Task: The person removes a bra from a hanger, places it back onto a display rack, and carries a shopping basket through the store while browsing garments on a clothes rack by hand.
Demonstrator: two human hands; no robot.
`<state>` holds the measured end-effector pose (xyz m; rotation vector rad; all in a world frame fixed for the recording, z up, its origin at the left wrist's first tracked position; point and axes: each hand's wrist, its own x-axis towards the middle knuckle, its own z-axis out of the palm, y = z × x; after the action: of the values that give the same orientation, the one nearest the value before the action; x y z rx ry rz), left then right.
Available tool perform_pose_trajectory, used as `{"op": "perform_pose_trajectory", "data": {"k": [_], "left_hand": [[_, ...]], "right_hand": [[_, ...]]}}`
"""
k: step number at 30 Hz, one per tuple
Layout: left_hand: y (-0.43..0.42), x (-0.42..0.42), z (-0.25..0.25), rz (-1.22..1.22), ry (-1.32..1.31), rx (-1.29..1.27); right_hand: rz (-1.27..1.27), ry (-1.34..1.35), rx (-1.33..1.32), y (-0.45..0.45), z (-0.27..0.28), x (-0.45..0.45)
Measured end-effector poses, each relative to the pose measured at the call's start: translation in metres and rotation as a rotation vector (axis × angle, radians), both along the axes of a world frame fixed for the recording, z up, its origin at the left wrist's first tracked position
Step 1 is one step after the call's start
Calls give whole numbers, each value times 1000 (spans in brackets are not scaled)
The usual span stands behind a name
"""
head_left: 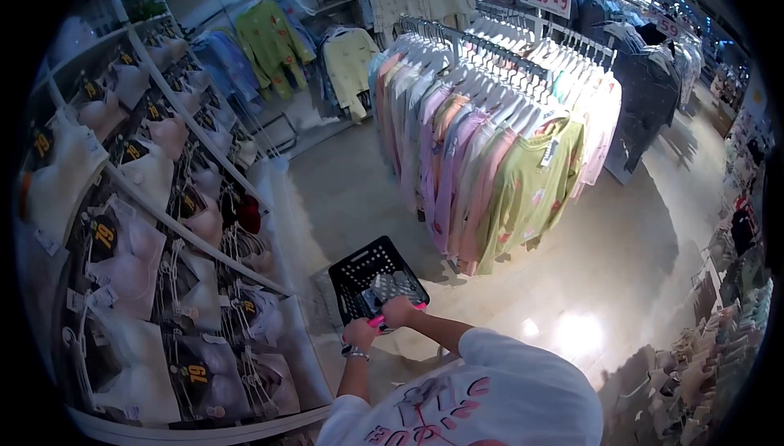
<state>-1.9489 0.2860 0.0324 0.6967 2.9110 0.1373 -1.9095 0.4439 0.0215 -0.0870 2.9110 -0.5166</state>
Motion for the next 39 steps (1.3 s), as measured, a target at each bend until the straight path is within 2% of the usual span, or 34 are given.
{"op": "perform_pose_trajectory", "data": {"k": [12,20,23,26,29,32,35,38,39], "left_hand": [[30,-92,-18,68,-1,-33],[39,-156,-14,-22,66,133],[40,-188,-16,-31,56,120],[38,-221,-21,-62,82,136],[38,-251,-23,-84,78,125],[36,-286,-35,-112,103,149],[41,-316,-41,-118,75,153],[43,-339,-33,-135,94,203],[44,-346,-32,-153,111,236]], "right_hand": [[42,18,-20,33,-6,-95],[-34,69,49,41,-20,-164],[-86,137,60,40,-11,-189],[-94,-25,115,39,-5,-221],[-115,163,102,37,-5,-245],[-288,464,169,32,-3,-259],[-513,567,49,35,-3,-245],[-608,439,153,75,-46,-207],[-716,369,144,88,-50,-190]]}}
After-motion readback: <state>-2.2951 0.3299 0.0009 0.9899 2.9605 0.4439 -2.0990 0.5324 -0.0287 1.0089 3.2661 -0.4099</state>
